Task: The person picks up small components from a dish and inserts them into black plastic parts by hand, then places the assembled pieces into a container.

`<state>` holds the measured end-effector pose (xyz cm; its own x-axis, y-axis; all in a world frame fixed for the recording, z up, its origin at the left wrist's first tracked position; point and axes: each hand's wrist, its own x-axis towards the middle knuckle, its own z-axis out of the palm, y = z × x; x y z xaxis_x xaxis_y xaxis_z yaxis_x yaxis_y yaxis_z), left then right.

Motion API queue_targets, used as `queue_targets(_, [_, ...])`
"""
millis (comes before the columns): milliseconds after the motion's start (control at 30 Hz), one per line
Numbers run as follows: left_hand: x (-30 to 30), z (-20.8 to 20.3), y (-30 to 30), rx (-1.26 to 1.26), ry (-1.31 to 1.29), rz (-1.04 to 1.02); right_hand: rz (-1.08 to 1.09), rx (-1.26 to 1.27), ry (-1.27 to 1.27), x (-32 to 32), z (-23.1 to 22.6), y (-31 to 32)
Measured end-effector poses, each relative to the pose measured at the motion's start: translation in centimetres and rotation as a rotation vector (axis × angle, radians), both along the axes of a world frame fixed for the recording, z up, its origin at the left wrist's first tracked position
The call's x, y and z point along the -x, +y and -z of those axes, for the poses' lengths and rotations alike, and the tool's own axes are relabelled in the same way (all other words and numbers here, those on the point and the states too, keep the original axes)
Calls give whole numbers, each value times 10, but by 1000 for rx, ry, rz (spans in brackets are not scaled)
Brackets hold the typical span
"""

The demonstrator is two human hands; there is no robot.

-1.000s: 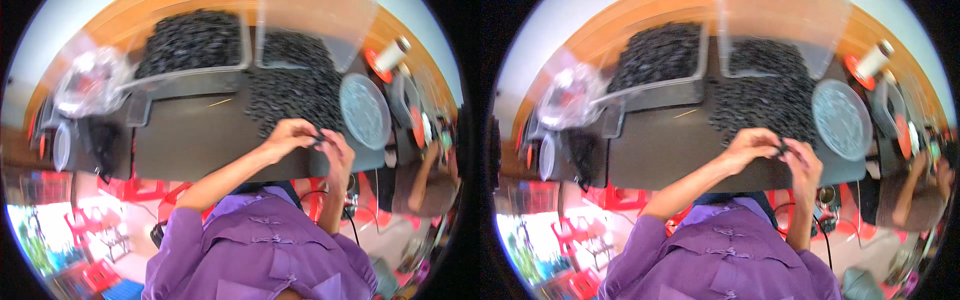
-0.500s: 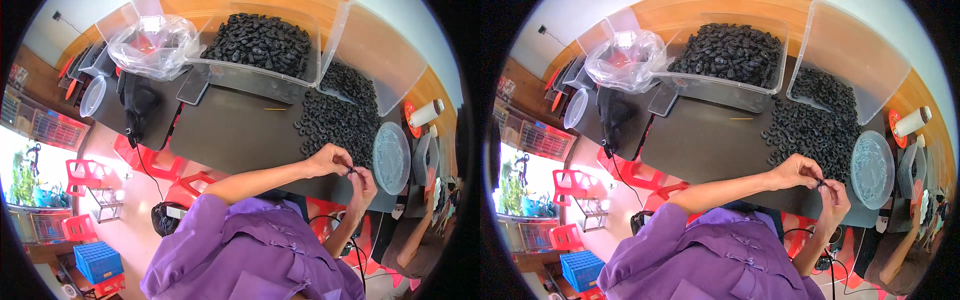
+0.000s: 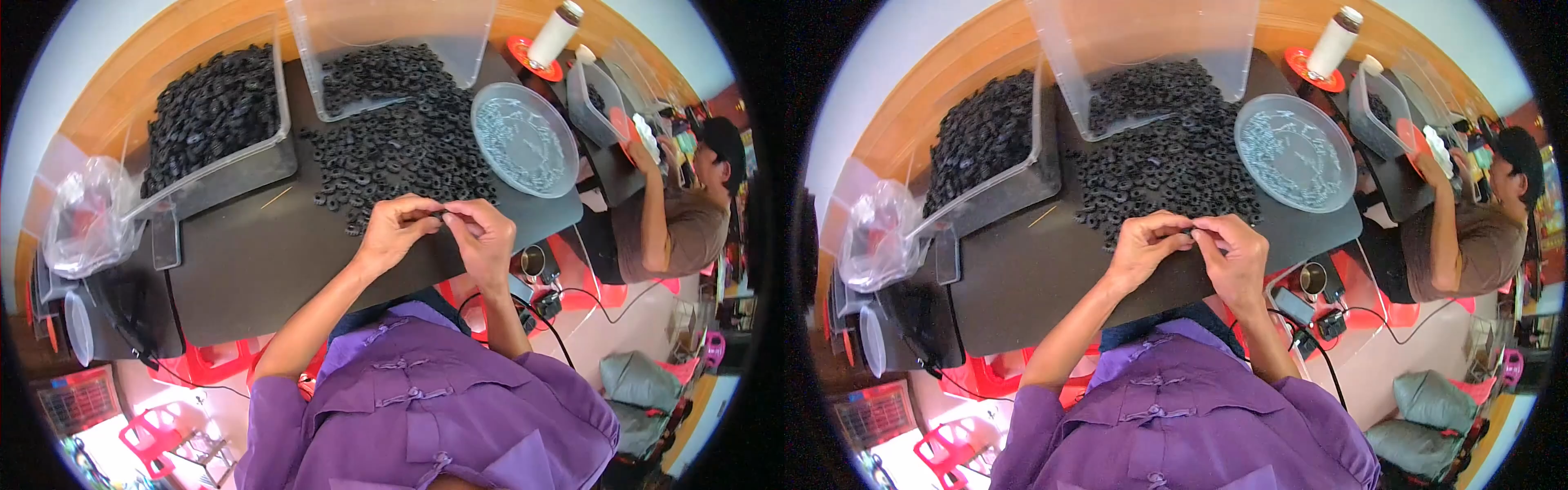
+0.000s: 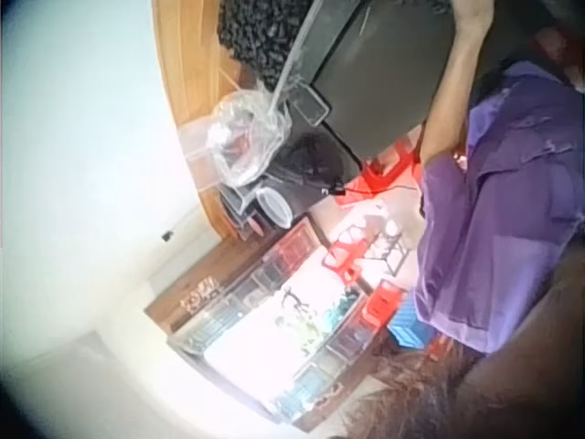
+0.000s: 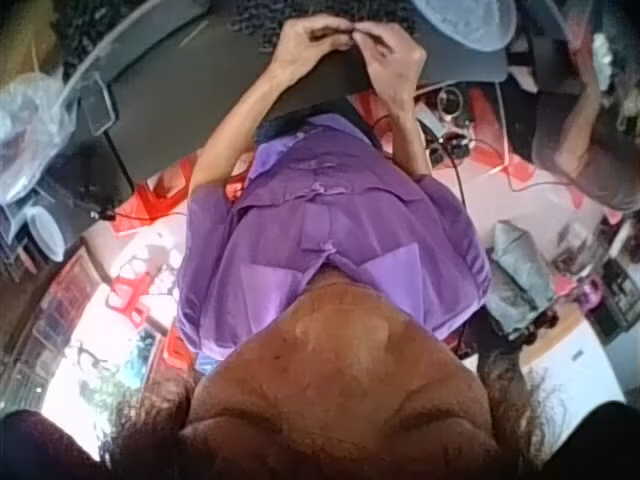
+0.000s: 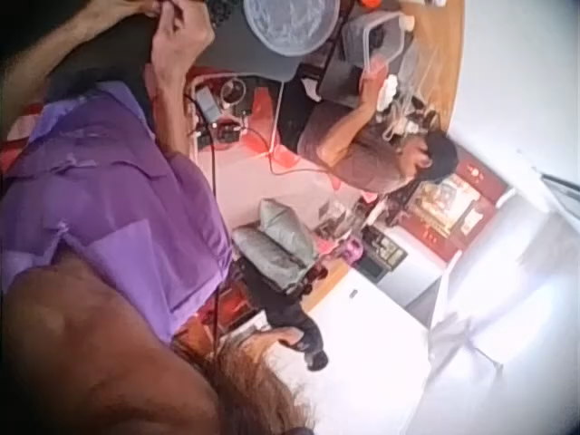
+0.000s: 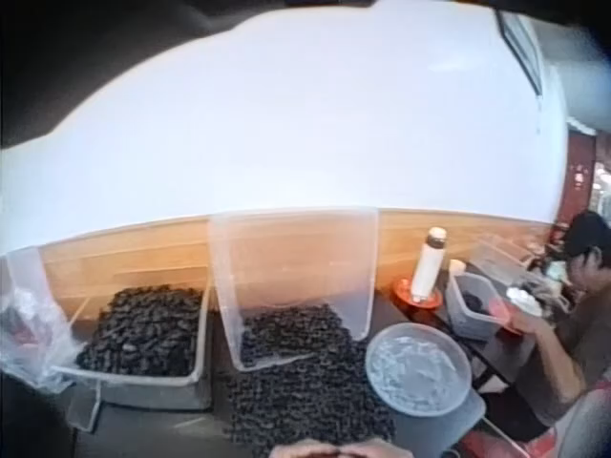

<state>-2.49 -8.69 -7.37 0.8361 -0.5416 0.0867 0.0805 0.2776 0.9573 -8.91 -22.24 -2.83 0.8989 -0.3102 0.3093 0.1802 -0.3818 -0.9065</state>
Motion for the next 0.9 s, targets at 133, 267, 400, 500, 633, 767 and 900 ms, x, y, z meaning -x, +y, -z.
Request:
queue_targets(133, [1,-5,0,-38,95,58,-10,-69,61,2,5,-11])
queue_targets(267, [2,-5,0,-63,108,77,-22,-50,84,1,4,-12])
queue_targets(400, [3,-3,0,-91,52,55,-2,56,35,0,-3,-8])
queue_targets(500, [3,-6,0,-81,51,51,-28,7,86,-2,-1,-13])
queue_targets(633, [2,-5,-1,-79,-1,41,-26,-22,108,-1,-1,-13])
queue_targets(767, [2,-4,-1,-118,-23,-21,-23,-325,67,1,1,-20])
queue_targets(900, [3,-4,2,-116,0,-24,-20,-763,-7,-15,3,-60])
